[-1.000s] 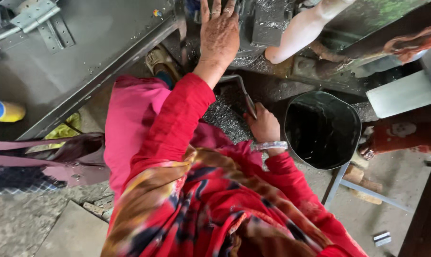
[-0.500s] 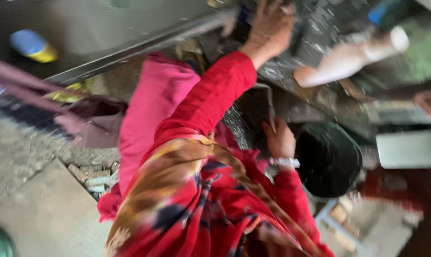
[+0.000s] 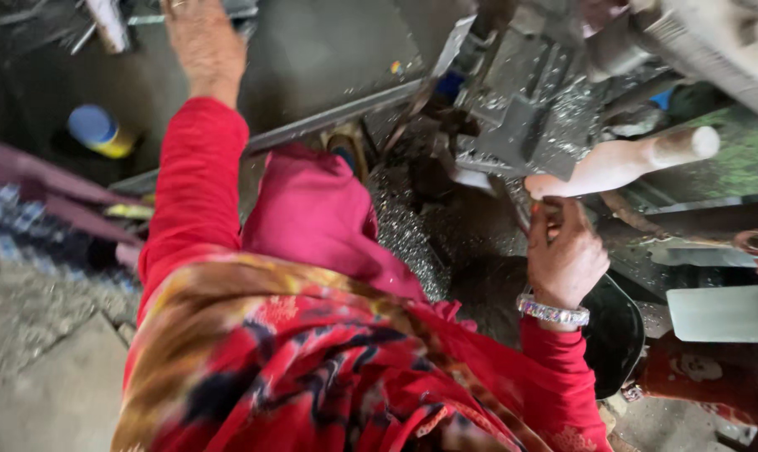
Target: The person repeatedly places small metal brackets into a press machine, operates the lever to process them, and removes the finished pieces. The person handles the brackets one at a time and places them into a pile on the workbench.
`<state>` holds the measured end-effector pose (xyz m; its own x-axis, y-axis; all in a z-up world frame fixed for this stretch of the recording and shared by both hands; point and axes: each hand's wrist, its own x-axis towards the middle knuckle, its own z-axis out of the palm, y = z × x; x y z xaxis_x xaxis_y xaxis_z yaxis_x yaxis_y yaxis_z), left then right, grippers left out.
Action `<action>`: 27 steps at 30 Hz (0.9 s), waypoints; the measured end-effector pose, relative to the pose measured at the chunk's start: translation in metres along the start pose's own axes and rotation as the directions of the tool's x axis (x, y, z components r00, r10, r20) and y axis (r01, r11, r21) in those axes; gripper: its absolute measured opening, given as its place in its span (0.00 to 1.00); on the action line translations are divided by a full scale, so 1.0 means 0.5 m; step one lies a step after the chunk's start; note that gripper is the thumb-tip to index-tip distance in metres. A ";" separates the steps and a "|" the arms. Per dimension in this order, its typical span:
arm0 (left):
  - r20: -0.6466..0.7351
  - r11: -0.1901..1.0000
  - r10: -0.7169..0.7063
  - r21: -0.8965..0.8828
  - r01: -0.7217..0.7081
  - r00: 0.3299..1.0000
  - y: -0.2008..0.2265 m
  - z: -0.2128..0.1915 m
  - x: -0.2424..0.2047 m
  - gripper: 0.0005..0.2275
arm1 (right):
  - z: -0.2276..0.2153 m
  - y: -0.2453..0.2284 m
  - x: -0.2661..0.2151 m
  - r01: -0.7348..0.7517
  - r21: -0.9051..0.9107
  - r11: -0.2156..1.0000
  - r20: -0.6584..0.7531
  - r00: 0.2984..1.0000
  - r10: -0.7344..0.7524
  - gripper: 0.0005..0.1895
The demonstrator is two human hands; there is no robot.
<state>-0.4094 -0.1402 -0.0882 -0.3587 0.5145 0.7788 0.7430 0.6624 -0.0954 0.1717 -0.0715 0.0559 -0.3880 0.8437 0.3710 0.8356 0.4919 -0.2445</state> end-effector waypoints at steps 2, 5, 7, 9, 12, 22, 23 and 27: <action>0.270 0.977 -0.128 -0.131 0.168 0.954 -0.024 0.019 0.024 0.18 | -0.005 -0.010 0.002 -0.070 -0.039 0.997 0.039 0.997 0.071 0.09; 0.385 0.956 -0.153 -0.174 0.234 0.910 -0.033 0.014 0.038 0.23 | -0.014 -0.023 0.002 -0.028 -0.119 0.993 0.025 0.999 0.032 0.12; 0.391 0.964 -0.138 -0.159 0.215 0.910 -0.040 -0.005 0.040 0.23 | -0.016 -0.029 0.007 -0.043 -0.097 0.994 0.031 0.998 0.046 0.11; 0.436 0.970 -0.115 -0.145 0.196 0.893 -0.032 -0.027 0.022 0.21 | -0.017 -0.032 0.002 -0.064 -0.094 0.993 0.054 0.996 0.070 0.10; 0.548 0.938 -0.067 -0.251 0.240 0.834 0.004 -0.060 0.006 0.17 | -0.016 -0.032 0.005 -0.084 -0.107 0.991 0.075 0.993 0.093 0.11; 0.506 0.884 0.150 -0.453 0.114 0.849 0.280 -0.145 0.033 0.06 | -0.014 -0.021 -0.006 -0.030 -0.055 0.998 0.051 0.998 0.033 0.12; 0.491 0.892 0.168 -0.444 0.080 0.855 0.297 -0.163 0.047 0.06 | -0.013 -0.017 -0.006 -0.018 -0.053 0.998 0.050 0.999 0.020 0.13; 0.368 0.844 0.213 -0.535 0.019 0.905 0.359 -0.259 0.092 0.08 | 0.001 -0.011 -0.005 -0.040 -0.079 0.996 0.038 0.998 0.043 0.13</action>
<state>-0.2196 -0.0682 0.0105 -0.3741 0.8074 0.4562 0.9232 0.2774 0.2660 0.1681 -0.0763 0.0560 -0.3665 0.8716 0.3257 0.8785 0.4395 -0.1875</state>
